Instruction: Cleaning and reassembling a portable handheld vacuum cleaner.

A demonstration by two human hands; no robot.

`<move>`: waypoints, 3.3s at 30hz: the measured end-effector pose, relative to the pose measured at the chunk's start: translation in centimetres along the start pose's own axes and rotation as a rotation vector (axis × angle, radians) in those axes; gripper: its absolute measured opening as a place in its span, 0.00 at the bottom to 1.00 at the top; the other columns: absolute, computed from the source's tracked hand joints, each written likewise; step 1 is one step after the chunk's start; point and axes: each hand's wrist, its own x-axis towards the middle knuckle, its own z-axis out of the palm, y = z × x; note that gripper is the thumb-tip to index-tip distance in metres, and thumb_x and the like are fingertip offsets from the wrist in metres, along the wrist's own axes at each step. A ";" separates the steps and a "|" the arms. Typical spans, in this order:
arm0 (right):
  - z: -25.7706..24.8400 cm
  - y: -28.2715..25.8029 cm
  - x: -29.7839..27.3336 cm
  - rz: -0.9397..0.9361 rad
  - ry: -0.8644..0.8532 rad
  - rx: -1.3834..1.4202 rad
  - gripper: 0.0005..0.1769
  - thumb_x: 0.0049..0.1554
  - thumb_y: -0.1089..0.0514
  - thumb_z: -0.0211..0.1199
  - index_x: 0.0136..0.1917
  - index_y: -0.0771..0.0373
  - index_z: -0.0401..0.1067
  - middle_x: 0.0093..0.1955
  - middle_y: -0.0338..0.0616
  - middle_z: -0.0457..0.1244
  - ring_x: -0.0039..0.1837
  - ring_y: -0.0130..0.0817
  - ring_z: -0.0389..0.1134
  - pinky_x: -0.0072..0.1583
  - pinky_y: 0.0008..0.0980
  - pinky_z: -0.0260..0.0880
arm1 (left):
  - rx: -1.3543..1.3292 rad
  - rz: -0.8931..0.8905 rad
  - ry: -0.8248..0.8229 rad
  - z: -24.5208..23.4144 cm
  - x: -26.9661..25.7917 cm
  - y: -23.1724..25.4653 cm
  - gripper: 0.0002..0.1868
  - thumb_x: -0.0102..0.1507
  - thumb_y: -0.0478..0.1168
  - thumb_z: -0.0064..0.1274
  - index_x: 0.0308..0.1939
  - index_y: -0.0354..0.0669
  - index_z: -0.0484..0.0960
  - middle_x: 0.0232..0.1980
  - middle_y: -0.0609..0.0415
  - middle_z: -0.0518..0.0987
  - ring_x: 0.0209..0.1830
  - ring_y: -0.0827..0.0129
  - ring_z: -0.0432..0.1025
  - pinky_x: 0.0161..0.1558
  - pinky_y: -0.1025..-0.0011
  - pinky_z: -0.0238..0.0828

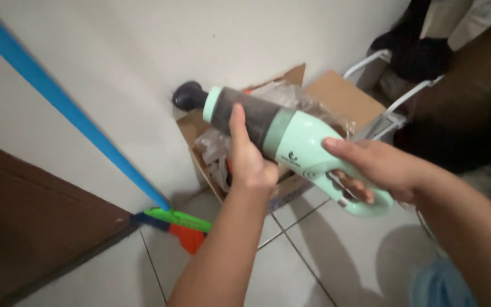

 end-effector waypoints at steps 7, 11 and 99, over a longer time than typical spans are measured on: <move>1.6 -1.1 1.1 -0.030 0.162 -0.385 0.43 0.62 0.28 0.47 0.30 0.68 0.73 0.24 0.46 0.63 0.26 0.35 0.64 0.36 0.34 0.66 | -0.010 -0.024 0.132 0.9 0.5 2.1 0.29 0.62 0.56 0.54 0.62 0.46 0.74 0.58 0.55 0.80 0.56 0.61 0.75 0.58 0.57 0.74; 1.1 -0.4 1.0 -0.040 0.186 -0.347 0.45 0.58 0.24 0.49 0.24 0.68 0.68 0.20 0.46 0.57 0.25 0.37 0.59 0.36 0.38 0.64 | 0.063 -0.122 0.216 0.4 0.1 2.0 0.31 0.64 0.61 0.52 0.62 0.43 0.74 0.57 0.52 0.80 0.55 0.62 0.75 0.56 0.60 0.73; 3.9 20.7 11.4 -0.060 -0.061 -0.857 0.39 0.39 0.21 0.66 0.45 0.55 0.82 0.41 0.47 0.72 0.48 0.44 0.74 0.54 0.41 0.72 | 0.074 -0.146 -0.325 -8.3 -2.8 -3.9 0.35 0.69 0.61 0.43 0.62 0.31 0.73 0.57 0.41 0.77 0.59 0.53 0.73 0.65 0.54 0.69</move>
